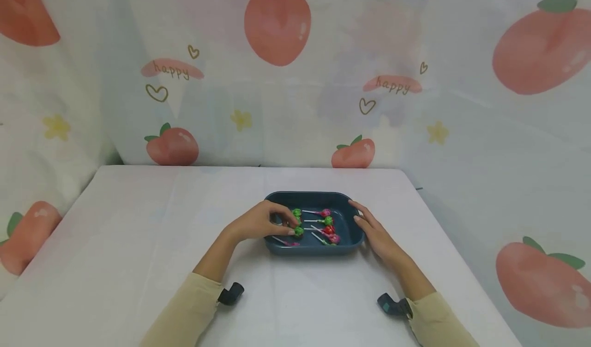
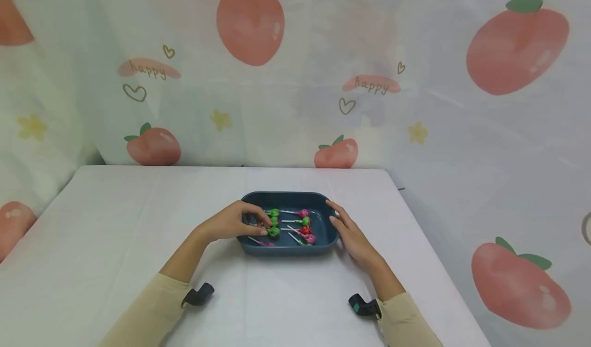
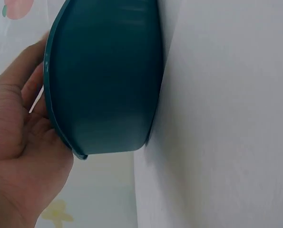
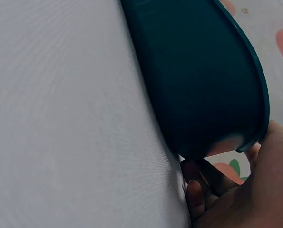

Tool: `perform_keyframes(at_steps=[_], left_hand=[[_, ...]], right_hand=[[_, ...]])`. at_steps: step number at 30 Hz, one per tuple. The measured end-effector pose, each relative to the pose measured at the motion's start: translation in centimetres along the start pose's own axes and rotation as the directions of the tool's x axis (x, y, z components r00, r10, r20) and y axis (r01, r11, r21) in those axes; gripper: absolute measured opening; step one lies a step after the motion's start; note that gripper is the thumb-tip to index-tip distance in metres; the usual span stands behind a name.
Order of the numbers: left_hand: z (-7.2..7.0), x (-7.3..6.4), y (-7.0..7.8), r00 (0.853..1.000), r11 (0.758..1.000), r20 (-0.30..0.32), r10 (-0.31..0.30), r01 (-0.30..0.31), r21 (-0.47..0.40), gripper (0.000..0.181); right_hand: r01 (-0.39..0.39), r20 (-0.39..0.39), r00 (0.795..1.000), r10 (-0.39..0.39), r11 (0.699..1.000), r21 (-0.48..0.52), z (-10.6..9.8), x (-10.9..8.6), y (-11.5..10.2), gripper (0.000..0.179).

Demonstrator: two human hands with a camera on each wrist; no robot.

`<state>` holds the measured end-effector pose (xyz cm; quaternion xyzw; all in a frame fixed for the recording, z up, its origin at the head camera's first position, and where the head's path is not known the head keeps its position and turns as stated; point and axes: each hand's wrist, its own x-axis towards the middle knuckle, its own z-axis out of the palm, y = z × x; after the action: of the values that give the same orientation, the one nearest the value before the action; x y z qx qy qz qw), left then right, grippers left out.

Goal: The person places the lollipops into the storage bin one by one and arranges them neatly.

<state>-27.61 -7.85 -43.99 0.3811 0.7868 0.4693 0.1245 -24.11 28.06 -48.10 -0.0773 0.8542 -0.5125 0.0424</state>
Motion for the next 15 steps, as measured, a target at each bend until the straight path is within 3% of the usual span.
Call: perform_keyframes(at_steps=[10, 15], left_hand=[[-2.2, -2.0, -0.6, 0.996, 0.999, -0.082, 0.033, -0.032, 0.014, 0.022], [-4.3, -3.8, -0.9, 0.990, 0.998, -0.138, 0.001, 0.008, 0.069, 0.020]], right_hand=[[-0.011, -0.002, 1.000, 0.011, 1.000, 0.020, 0.0, -0.2, -0.1, 0.052], [-0.018, -0.004, 1.000, 0.018, 1.000, 0.017, -0.1, -0.1, 0.4, 0.052]])
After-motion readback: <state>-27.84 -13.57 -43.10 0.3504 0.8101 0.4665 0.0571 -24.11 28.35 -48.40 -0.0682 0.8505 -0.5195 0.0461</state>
